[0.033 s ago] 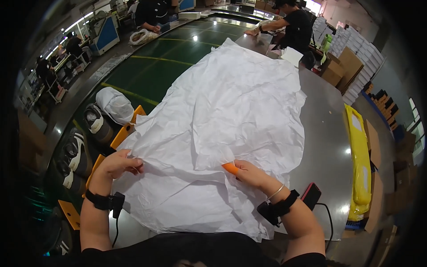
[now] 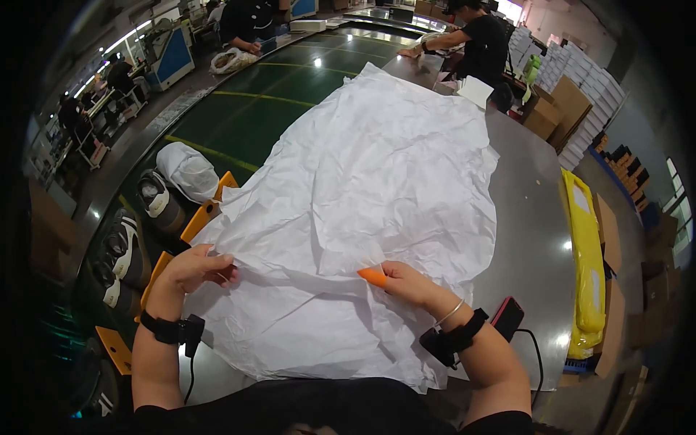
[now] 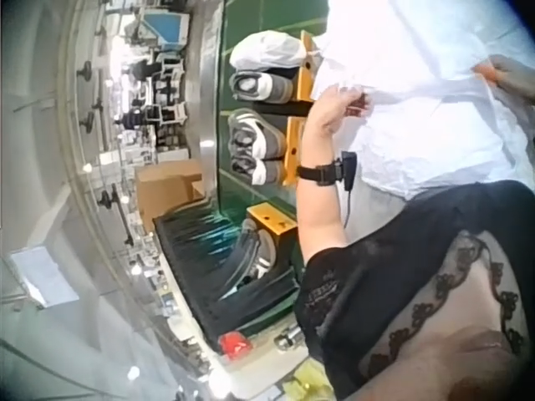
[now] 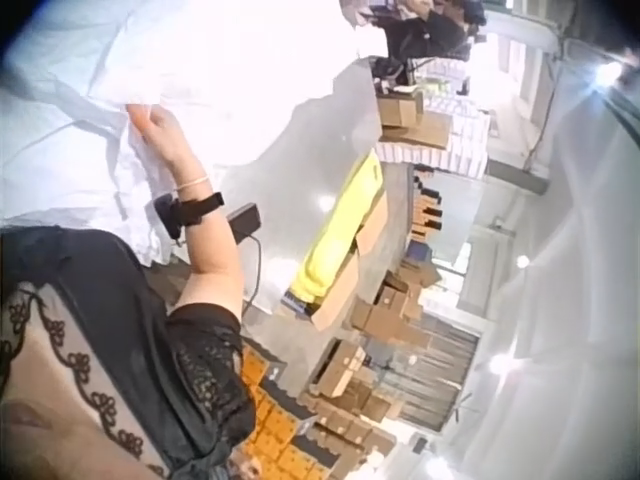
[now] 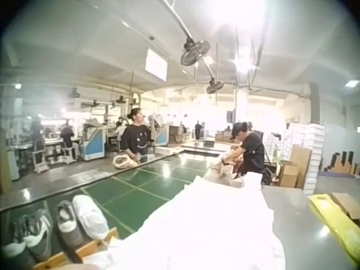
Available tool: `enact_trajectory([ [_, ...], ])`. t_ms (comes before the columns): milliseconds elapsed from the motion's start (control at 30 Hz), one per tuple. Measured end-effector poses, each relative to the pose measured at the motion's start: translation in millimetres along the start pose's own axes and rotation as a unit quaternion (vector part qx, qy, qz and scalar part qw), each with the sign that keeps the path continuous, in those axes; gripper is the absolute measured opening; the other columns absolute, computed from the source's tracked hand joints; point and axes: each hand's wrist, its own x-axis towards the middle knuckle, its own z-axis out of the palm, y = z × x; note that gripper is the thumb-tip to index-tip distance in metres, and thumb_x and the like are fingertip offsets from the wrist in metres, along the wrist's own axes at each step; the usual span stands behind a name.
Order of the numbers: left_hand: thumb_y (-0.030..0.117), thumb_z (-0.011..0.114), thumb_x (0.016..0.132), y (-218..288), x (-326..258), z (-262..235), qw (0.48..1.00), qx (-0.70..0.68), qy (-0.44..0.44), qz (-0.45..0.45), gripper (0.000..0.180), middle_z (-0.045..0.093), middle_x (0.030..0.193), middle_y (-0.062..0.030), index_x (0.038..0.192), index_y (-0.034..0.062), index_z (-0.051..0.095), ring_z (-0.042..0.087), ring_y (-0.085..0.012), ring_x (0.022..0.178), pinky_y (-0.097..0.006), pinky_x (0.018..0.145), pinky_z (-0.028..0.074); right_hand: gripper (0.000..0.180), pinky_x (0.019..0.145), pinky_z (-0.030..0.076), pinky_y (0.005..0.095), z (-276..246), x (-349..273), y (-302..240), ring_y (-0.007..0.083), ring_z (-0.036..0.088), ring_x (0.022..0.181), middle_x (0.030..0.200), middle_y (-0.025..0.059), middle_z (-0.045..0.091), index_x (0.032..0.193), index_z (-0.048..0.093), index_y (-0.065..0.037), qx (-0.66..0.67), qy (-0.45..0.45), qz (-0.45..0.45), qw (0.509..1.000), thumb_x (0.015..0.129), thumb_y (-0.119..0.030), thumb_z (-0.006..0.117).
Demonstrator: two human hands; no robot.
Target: The recorder is wrapping shoes in white protective paper and placing them into shoe boxes at a factory conveyor belt.
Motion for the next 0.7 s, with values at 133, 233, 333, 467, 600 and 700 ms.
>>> enact_trajectory([
  [133,0.018,0.06,0.083,-10,6,0,1.0,-0.006,0.022,0.012,0.019,0.065,0.083,-0.0097,0.091,0.0013,0.06,0.062,-0.0171,0.071,-0.028,0.067,0.05,0.035,0.063,0.041,0.0215,-5,-5,-13,0.0075,0.048,0.065,0.074,-0.001,0.056,0.094,0.063,-0.003,0.022,-0.027,0.039,0.999,0.094,-0.035,0.049],
  [233,0.016,0.056,0.082,-22,7,10,0.987,0.157,-0.006,0.025,0.017,0.065,0.08,-0.0062,0.088,0.0013,0.062,0.059,-0.0132,0.068,-0.024,0.063,0.047,0.039,0.065,0.044,0.0219,-13,-11,-61,0.0082,0.053,0.068,0.078,0.0015,0.06,0.1,0.063,-0.002,0.13,0.037,-0.085,0.987,0.094,-0.038,0.049],
  [333,0.012,0.054,0.08,-27,-1,17,0.991,0.129,-0.039,0.023,0.015,0.064,0.076,-0.0041,0.086,0.0008,0.062,0.058,-0.0115,0.067,-0.023,0.064,0.045,0.048,0.072,0.046,0.024,10,-3,-109,0.0116,0.058,0.079,0.088,0.0069,0.062,0.108,0.058,0.001,0.126,-0.032,-0.123,0.984,0.092,-0.044,0.049],
  [467,0.009,0.056,0.077,-29,-13,10,0.991,0.13,-0.038,0.024,0.03,0.062,0.091,-0.0088,0.105,-0.0022,0.058,0.058,-0.0162,0.077,-0.028,0.07,0.047,0.063,0.096,0.038,0.0333,64,10,-114,0.026,0.047,0.116,0.129,0.0219,0.044,0.137,0.029,0.001,0.075,-0.154,-0.191,0.966,0.093,-0.042,0.045],
  [600,0.001,0.056,0.075,-39,-42,-19,0.893,0.312,0.185,0.266,0.043,0.056,0.108,-0.013,0.117,-0.0025,0.051,0.056,-0.0196,0.09,-0.029,0.078,0.046,0.057,0.101,0.034,0.0366,68,-9,-118,0.035,0.041,0.122,0.134,0.0257,0.038,0.136,0.031,0.002,-0.094,-0.144,-0.272,0.947,0.095,-0.036,0.044],
  [700,-0.005,0.052,0.076,26,-70,39,0.8,0.343,0.267,0.414,0.043,0.055,0.109,-0.0161,0.118,-0.0032,0.05,0.057,-0.0247,0.097,-0.03,0.087,0.042,0.051,0.1,0.035,0.0393,61,-24,-102,0.0398,0.042,0.119,0.128,0.0264,0.043,0.129,0.04,0.002,-0.188,-0.114,-0.311,0.925,0.094,-0.034,0.047],
])
